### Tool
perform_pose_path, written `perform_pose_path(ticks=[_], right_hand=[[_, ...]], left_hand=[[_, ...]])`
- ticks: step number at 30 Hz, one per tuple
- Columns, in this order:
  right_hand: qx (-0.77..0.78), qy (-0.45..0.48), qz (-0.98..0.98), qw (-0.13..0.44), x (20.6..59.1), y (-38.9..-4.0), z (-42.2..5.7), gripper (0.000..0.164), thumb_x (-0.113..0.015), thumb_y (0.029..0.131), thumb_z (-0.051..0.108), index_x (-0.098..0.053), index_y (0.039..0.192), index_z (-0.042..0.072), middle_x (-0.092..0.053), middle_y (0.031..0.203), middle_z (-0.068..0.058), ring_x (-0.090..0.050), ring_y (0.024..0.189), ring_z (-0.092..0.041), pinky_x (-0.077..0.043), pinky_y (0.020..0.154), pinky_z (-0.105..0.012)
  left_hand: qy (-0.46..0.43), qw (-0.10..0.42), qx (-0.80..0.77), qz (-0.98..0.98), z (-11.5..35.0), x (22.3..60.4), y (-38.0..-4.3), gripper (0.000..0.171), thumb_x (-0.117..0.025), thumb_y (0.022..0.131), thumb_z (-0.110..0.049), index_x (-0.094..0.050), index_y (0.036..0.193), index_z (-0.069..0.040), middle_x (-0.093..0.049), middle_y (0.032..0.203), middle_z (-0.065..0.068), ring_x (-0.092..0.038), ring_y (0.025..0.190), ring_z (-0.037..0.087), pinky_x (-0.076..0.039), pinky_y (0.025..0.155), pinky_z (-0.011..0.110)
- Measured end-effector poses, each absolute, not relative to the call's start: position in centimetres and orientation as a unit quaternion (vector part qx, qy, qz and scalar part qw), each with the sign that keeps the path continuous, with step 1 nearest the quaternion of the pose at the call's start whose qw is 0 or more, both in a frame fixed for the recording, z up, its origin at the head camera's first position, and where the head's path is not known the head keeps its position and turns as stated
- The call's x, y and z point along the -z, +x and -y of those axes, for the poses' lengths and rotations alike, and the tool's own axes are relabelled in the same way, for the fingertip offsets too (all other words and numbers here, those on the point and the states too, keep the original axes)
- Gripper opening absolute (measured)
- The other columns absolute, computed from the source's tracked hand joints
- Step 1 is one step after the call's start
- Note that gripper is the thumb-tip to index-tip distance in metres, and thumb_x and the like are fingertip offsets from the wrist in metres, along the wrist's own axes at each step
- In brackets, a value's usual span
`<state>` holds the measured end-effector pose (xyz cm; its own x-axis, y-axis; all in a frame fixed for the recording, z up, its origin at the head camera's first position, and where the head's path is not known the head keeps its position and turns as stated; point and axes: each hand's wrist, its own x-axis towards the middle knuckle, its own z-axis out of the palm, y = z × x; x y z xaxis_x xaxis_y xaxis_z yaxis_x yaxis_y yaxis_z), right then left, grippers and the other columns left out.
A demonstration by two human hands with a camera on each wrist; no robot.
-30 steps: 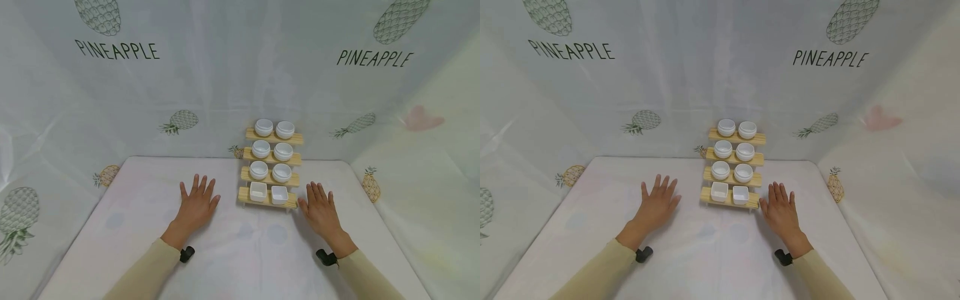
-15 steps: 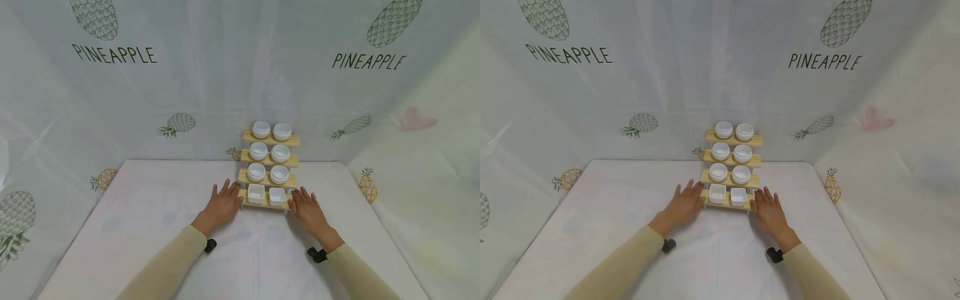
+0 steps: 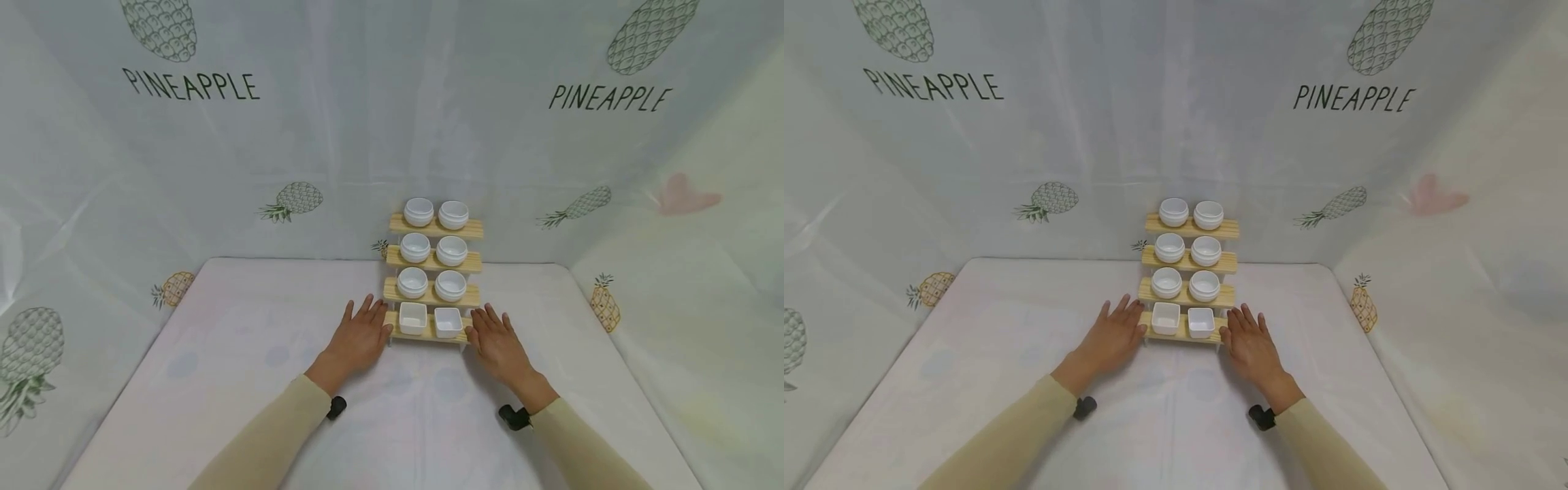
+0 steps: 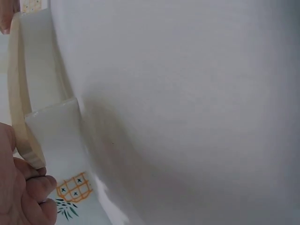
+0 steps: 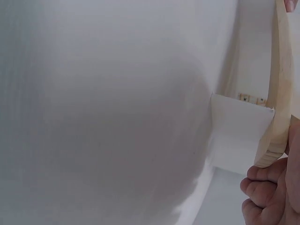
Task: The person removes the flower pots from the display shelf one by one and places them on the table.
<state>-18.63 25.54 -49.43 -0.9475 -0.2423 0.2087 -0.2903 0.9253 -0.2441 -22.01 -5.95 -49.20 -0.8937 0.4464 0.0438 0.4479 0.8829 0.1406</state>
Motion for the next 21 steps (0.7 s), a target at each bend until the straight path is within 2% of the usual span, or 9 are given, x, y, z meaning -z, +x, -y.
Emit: perform_pose_path(ticks=[9,15,21], right_hand=[[-0.116,0.148,0.978,0.086,48.7,-18.6,-25.1,0.055,-0.041,0.115,0.029,-0.047,0.150,-0.012,-0.048,0.157,-0.031,-0.034,0.153,-0.048,-0.023,0.123,-0.069],[-0.131,0.107,0.980,0.107,46.7,-19.6,-25.7,0.061,-0.038,0.115,0.031,-0.037,0.155,-0.014,-0.036,0.163,-0.033,-0.026,0.156,-0.051,-0.018,0.124,-0.070],[-0.112,0.140,0.978,0.109,45.9,-21.3,-25.4,0.064,-0.032,0.116,0.037,-0.031,0.160,-0.010,-0.029,0.168,-0.029,-0.021,0.159,-0.047,-0.013,0.126,-0.068]], left_hand=[[-0.225,0.019,0.090,0.970,6.8,49.0,-20.8,0.061,-0.035,0.115,-0.041,-0.038,0.161,-0.002,-0.039,0.168,0.015,-0.023,0.162,0.033,-0.019,0.128,0.062],[-0.225,0.021,0.097,0.969,6.8,49.2,-20.8,0.061,-0.035,0.115,-0.040,-0.037,0.162,-0.002,-0.037,0.169,0.015,-0.023,0.162,0.033,-0.018,0.128,0.061],[-0.218,0.021,0.093,0.971,6.8,49.5,-20.7,0.061,-0.034,0.115,-0.041,-0.037,0.162,-0.002,-0.037,0.169,0.014,-0.023,0.162,0.032,-0.018,0.128,0.060]])
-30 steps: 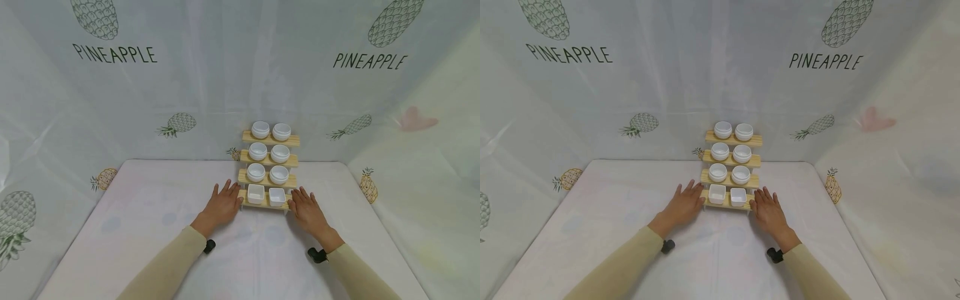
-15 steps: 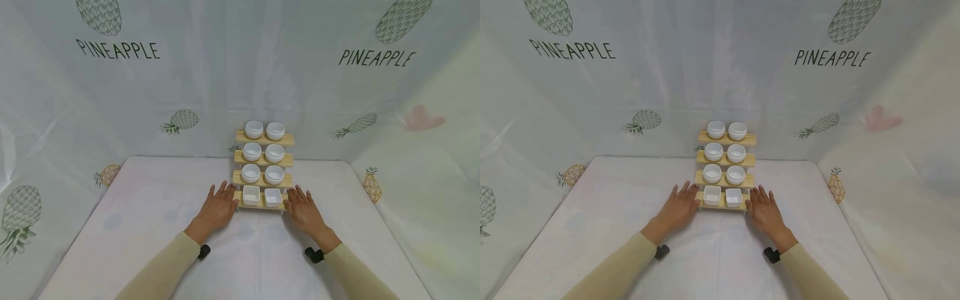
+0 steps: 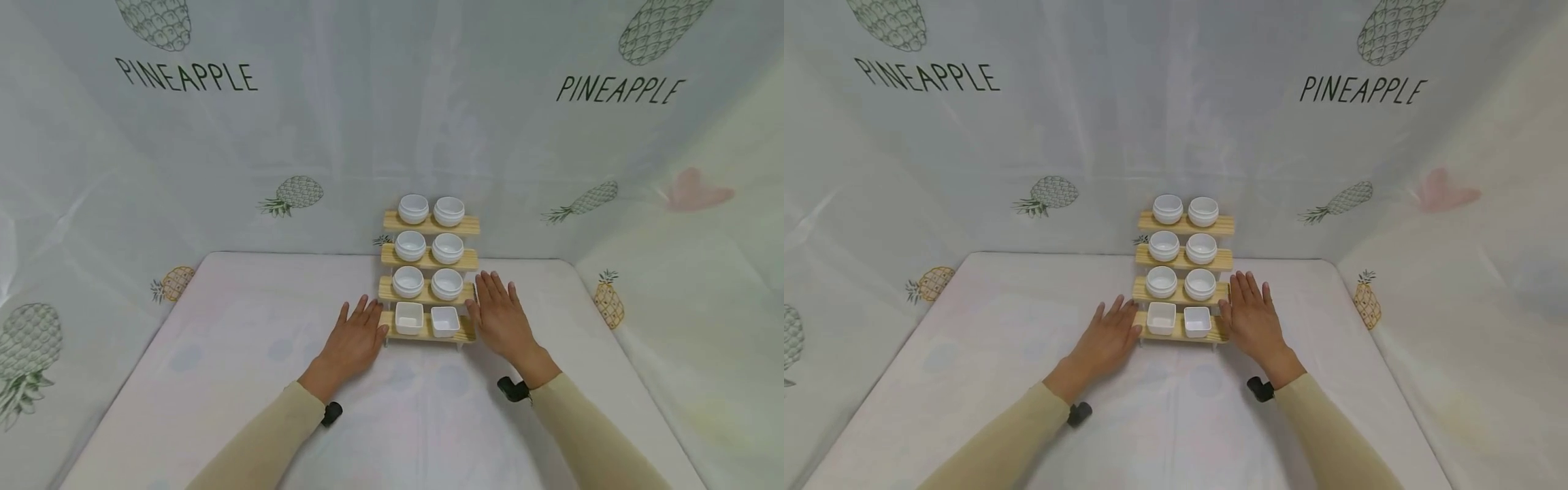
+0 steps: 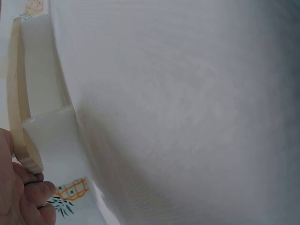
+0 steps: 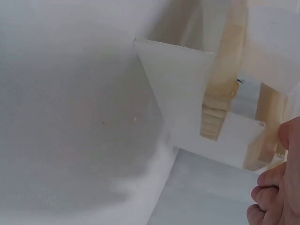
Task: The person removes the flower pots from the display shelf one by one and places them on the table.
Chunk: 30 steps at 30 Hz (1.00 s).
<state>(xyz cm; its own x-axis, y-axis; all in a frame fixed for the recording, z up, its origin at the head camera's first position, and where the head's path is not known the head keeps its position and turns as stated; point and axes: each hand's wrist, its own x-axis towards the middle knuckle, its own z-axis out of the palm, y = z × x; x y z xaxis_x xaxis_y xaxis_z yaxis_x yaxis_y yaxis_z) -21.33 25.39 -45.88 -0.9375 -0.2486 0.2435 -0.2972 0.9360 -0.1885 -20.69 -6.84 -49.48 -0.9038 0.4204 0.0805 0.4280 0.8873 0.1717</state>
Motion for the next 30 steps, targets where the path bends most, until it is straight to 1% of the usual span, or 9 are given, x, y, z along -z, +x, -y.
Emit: perform_pose_path(ticks=[2,9,13,19,23,28,30], right_hand=[[-0.100,0.151,0.978,0.105,46.0,-21.6,-25.1,0.063,-0.032,0.116,0.037,-0.033,0.160,-0.009,-0.029,0.168,-0.028,-0.021,0.159,-0.046,-0.013,0.126,-0.068],[-0.071,0.164,0.978,0.106,45.8,-21.7,-24.5,0.061,-0.036,0.116,0.036,-0.037,0.159,-0.007,-0.034,0.167,-0.027,-0.024,0.159,-0.044,-0.013,0.126,-0.067],[-0.053,0.175,0.979,0.090,45.2,-22.0,-24.5,0.062,-0.035,0.116,0.037,-0.035,0.159,-0.008,-0.034,0.167,-0.027,-0.025,0.159,-0.045,-0.013,0.126,-0.068],[-0.052,0.189,0.979,0.053,44.5,-22.5,-24.8,0.067,-0.030,0.116,0.042,-0.029,0.162,-0.006,-0.029,0.169,-0.027,-0.019,0.160,-0.045,-0.011,0.126,-0.069],[-0.046,0.191,0.980,0.040,44.3,-22.6,-24.9,0.069,-0.029,0.116,0.044,-0.028,0.163,-0.006,-0.028,0.169,-0.027,-0.019,0.161,-0.044,-0.012,0.126,-0.068],[-0.052,0.189,0.980,0.034,44.4,-22.7,-24.8,0.069,-0.029,0.115,0.044,-0.028,0.162,-0.007,-0.028,0.169,-0.027,-0.019,0.161,-0.044,-0.013,0.126,-0.067],[-0.056,0.188,0.980,0.032,44.4,-22.8,-24.8,0.070,-0.028,0.115,0.045,-0.028,0.163,-0.007,-0.028,0.170,-0.027,-0.018,0.161,-0.044,-0.012,0.126,-0.067]], left_hand=[[-0.219,0.023,0.093,0.971,6.9,49.6,-20.7,0.061,-0.034,0.115,-0.041,-0.037,0.162,-0.002,-0.037,0.169,0.014,-0.023,0.162,0.032,-0.019,0.128,0.061],[-0.221,0.019,0.096,0.970,6.9,49.7,-20.7,0.062,-0.033,0.115,-0.042,-0.036,0.163,-0.002,-0.037,0.169,0.015,-0.023,0.162,0.032,-0.019,0.128,0.061],[-0.219,0.023,0.089,0.971,6.9,49.9,-20.9,0.062,-0.033,0.115,-0.043,-0.036,0.163,-0.003,-0.038,0.168,0.014,-0.024,0.161,0.032,-0.020,0.127,0.061],[-0.220,0.025,0.085,0.972,7.1,49.7,-21.0,0.063,-0.032,0.115,-0.044,-0.035,0.163,-0.003,-0.037,0.169,0.013,-0.024,0.161,0.031,-0.020,0.127,0.062],[-0.216,0.022,0.095,0.972,7.2,49.4,-20.8,0.063,-0.034,0.115,-0.044,-0.034,0.164,-0.004,-0.036,0.169,0.014,-0.024,0.162,0.032,-0.019,0.127,0.062],[-0.199,0.042,0.121,0.972,7.7,48.7,-20.5,0.062,-0.044,0.113,-0.043,-0.038,0.162,-0.006,-0.041,0.166,0.016,-0.028,0.160,0.034,-0.020,0.128,0.060],[-0.198,0.070,0.137,0.968,7.9,48.3,-20.3,0.060,-0.052,0.111,-0.040,-0.044,0.159,-0.006,-0.047,0.162,0.016,-0.036,0.156,0.035,-0.024,0.127,0.059]])
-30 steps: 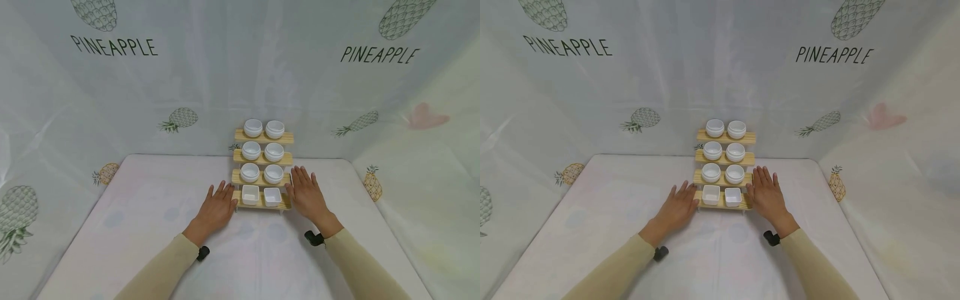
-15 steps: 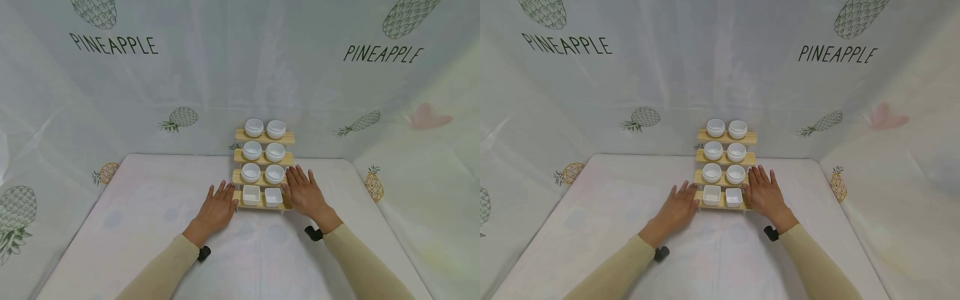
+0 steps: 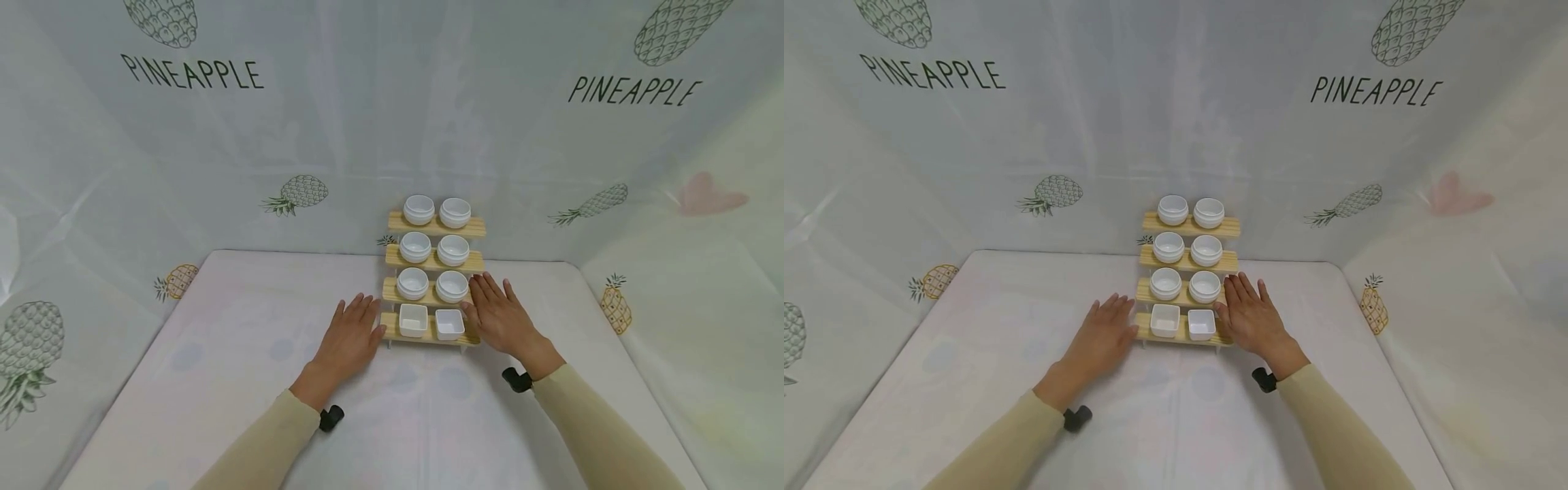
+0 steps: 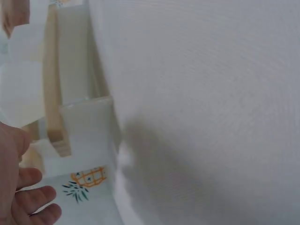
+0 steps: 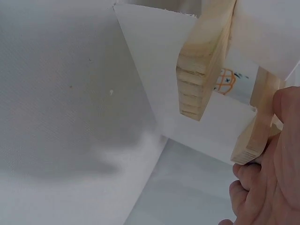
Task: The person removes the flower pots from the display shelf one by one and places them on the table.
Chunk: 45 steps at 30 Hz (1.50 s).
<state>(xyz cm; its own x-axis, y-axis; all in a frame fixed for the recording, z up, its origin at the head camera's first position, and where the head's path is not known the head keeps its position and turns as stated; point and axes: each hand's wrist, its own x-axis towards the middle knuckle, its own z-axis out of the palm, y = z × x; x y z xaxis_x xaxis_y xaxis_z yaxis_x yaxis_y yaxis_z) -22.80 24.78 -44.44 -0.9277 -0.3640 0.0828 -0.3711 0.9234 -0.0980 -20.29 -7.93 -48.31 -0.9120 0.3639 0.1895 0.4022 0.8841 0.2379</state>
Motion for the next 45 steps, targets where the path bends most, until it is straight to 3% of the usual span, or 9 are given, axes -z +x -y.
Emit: perform_pose_path(ticks=[5,9,22,31,45], right_hand=[[-0.053,0.184,0.981,0.026,44.3,-22.9,-24.8,0.071,-0.026,0.115,0.046,-0.027,0.163,-0.007,-0.027,0.170,-0.027,-0.018,0.161,-0.044,-0.011,0.127,-0.067],[-0.048,0.179,0.982,0.017,44.1,-23.0,-25.0,0.072,-0.026,0.115,0.047,-0.025,0.164,-0.005,-0.025,0.171,-0.025,-0.015,0.162,-0.043,-0.009,0.128,-0.065],[-0.045,0.181,0.982,0.027,43.8,-23.3,-24.8,0.065,-0.032,0.116,0.039,-0.029,0.162,-0.007,-0.030,0.169,-0.027,-0.020,0.160,-0.044,-0.014,0.126,-0.066],[-0.047,0.182,0.982,0.023,44.1,-23.2,-24.6,0.070,-0.024,0.116,0.045,-0.027,0.162,-0.007,-0.027,0.170,-0.028,-0.018,0.160,-0.045,-0.013,0.126,-0.066],[-0.050,0.187,0.981,0.033,44.4,-23.2,-24.9,0.068,-0.026,0.116,0.043,-0.030,0.161,-0.008,-0.031,0.168,-0.029,-0.021,0.159,-0.046,-0.016,0.125,-0.068]], left_hand=[[-0.232,0.165,0.164,0.945,8.0,47.0,-19.8,0.055,-0.069,0.103,-0.033,-0.056,0.148,-0.006,-0.060,0.143,0.015,-0.053,0.136,0.037,-0.039,0.117,0.055],[-0.275,0.210,0.163,0.924,7.4,45.9,-19.4,0.053,-0.075,0.097,-0.032,-0.062,0.141,-0.006,-0.063,0.130,0.014,-0.056,0.123,0.038,-0.045,0.106,0.056],[-0.275,0.159,0.137,0.938,5.8,45.4,-19.4,0.063,-0.074,0.098,-0.045,-0.058,0.147,-0.007,-0.059,0.131,0.012,-0.049,0.123,0.033,-0.039,0.105,0.055],[-0.274,0.159,0.111,0.942,5.3,45.7,-19.8,0.075,-0.076,0.094,-0.052,-0.054,0.152,-0.010,-0.057,0.131,0.009,-0.047,0.120,0.030,-0.038,0.104,0.052],[-0.271,0.134,0.092,0.949,4.9,45.4,-19.9,0.062,-0.074,0.097,-0.048,-0.059,0.145,-0.013,-0.059,0.127,0.008,-0.048,0.118,0.028,-0.040,0.103,0.050]])
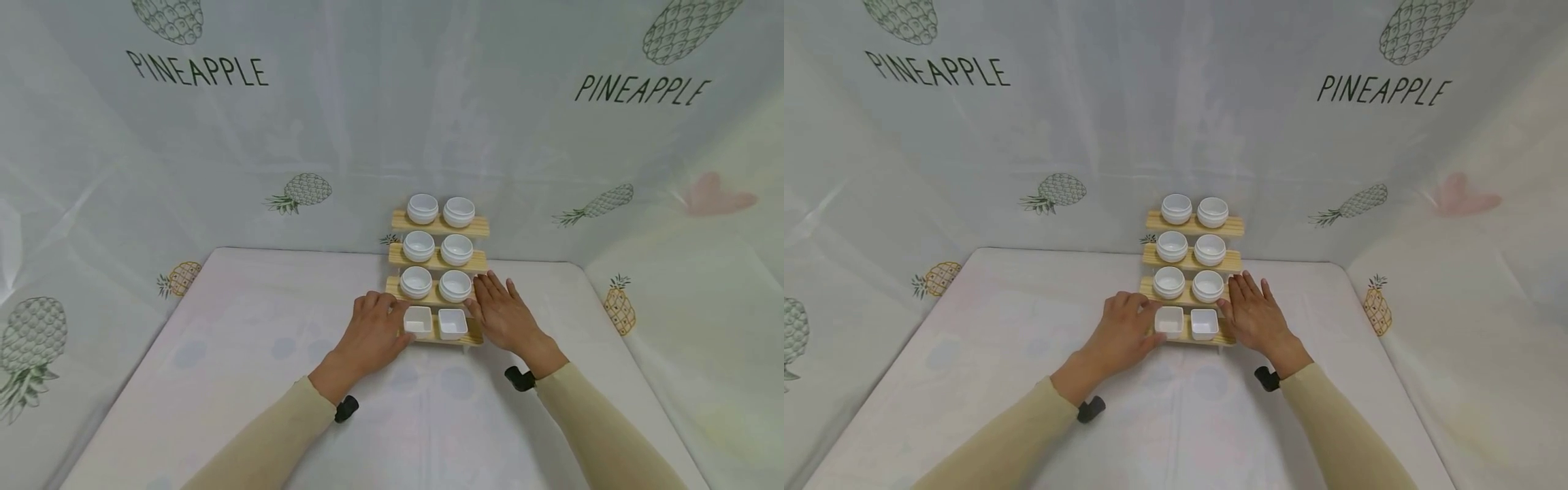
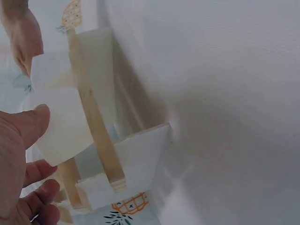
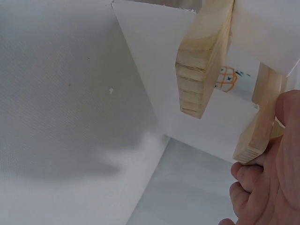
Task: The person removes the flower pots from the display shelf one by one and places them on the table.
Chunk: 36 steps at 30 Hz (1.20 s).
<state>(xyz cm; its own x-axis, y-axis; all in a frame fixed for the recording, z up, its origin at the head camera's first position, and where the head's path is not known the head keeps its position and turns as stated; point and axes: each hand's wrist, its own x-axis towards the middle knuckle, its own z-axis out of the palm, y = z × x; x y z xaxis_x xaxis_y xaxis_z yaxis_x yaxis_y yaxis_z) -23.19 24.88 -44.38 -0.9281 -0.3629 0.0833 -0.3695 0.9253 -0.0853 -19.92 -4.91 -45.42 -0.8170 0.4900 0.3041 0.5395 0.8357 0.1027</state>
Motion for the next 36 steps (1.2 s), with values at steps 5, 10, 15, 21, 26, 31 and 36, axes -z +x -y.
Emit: perform_pose_path(ticks=[5,10,15,21,26,31,36], right_hand=[[-0.049,0.188,0.981,0.031,44.2,-23.1,-24.9,0.068,-0.026,0.116,0.043,-0.030,0.161,-0.008,-0.030,0.168,-0.029,-0.021,0.159,-0.046,-0.016,0.125,-0.068],[-0.054,0.187,0.980,0.034,44.2,-23.0,-24.9,0.067,-0.028,0.116,0.042,-0.031,0.161,-0.008,-0.031,0.167,-0.029,-0.022,0.159,-0.046,-0.016,0.125,-0.068],[-0.059,0.187,0.980,0.030,44.4,-22.9,-24.8,0.067,-0.028,0.116,0.042,-0.030,0.161,-0.008,-0.031,0.168,-0.029,-0.021,0.159,-0.046,-0.015,0.126,-0.067],[-0.057,0.184,0.981,0.029,44.4,-23.1,-24.8,0.069,-0.028,0.116,0.044,-0.028,0.162,-0.008,-0.029,0.168,-0.028,-0.020,0.160,-0.045,-0.014,0.126,-0.067],[-0.055,0.186,0.980,0.032,44.5,-22.9,-24.8,0.068,-0.029,0.116,0.043,-0.029,0.161,-0.008,-0.030,0.168,-0.028,-0.020,0.160,-0.045,-0.015,0.126,-0.067],[-0.052,0.189,0.980,0.042,44.4,-22.8,-24.7,0.067,-0.031,0.116,0.041,-0.031,0.160,-0.009,-0.032,0.167,-0.029,-0.022,0.159,-0.046,-0.018,0.125,-0.068],[-0.052,0.186,0.980,0.046,44.3,-22.7,-24.5,0.066,-0.032,0.116,0.041,-0.032,0.160,-0.009,-0.033,0.166,-0.029,-0.024,0.158,-0.046,-0.019,0.125,-0.068]], left_hand=[[-0.287,0.134,0.094,0.944,5.1,44.8,-19.8,0.056,-0.080,0.091,-0.046,-0.064,0.130,-0.008,-0.059,0.118,0.009,-0.048,0.111,0.028,-0.040,0.097,0.048],[-0.302,0.111,0.099,0.942,5.8,44.6,-19.8,0.053,-0.080,0.085,-0.047,-0.059,0.116,-0.008,-0.054,0.109,0.006,-0.042,0.102,0.027,-0.036,0.093,0.045],[-0.291,0.068,0.122,0.946,8.3,43.9,-19.4,0.061,-0.082,0.086,-0.050,-0.059,0.124,-0.009,-0.053,0.112,0.004,-0.042,0.105,0.025,-0.035,0.095,0.045],[-0.266,0.067,0.125,0.954,13.0,42.7,-20.5,0.060,-0.087,0.084,-0.044,-0.062,0.123,-0.005,-0.057,0.110,0.007,-0.044,0.101,0.027,-0.036,0.087,0.045],[-0.247,0.073,0.110,0.960,16.4,42.6,-23.0,0.061,-0.088,0.084,-0.041,-0.063,0.125,-0.003,-0.060,0.112,0.011,-0.046,0.101,0.030,-0.036,0.086,0.047],[-0.237,0.052,0.110,0.964,17.9,43.2,-25.7,0.060,-0.086,0.087,-0.038,-0.061,0.127,-0.001,-0.060,0.113,0.015,-0.046,0.102,0.033,-0.035,0.086,0.048],[-0.239,0.034,0.113,0.964,18.0,44.2,-27.4,0.059,-0.083,0.090,-0.039,-0.061,0.130,-0.001,-0.060,0.115,0.015,-0.046,0.103,0.033,-0.035,0.086,0.048]])
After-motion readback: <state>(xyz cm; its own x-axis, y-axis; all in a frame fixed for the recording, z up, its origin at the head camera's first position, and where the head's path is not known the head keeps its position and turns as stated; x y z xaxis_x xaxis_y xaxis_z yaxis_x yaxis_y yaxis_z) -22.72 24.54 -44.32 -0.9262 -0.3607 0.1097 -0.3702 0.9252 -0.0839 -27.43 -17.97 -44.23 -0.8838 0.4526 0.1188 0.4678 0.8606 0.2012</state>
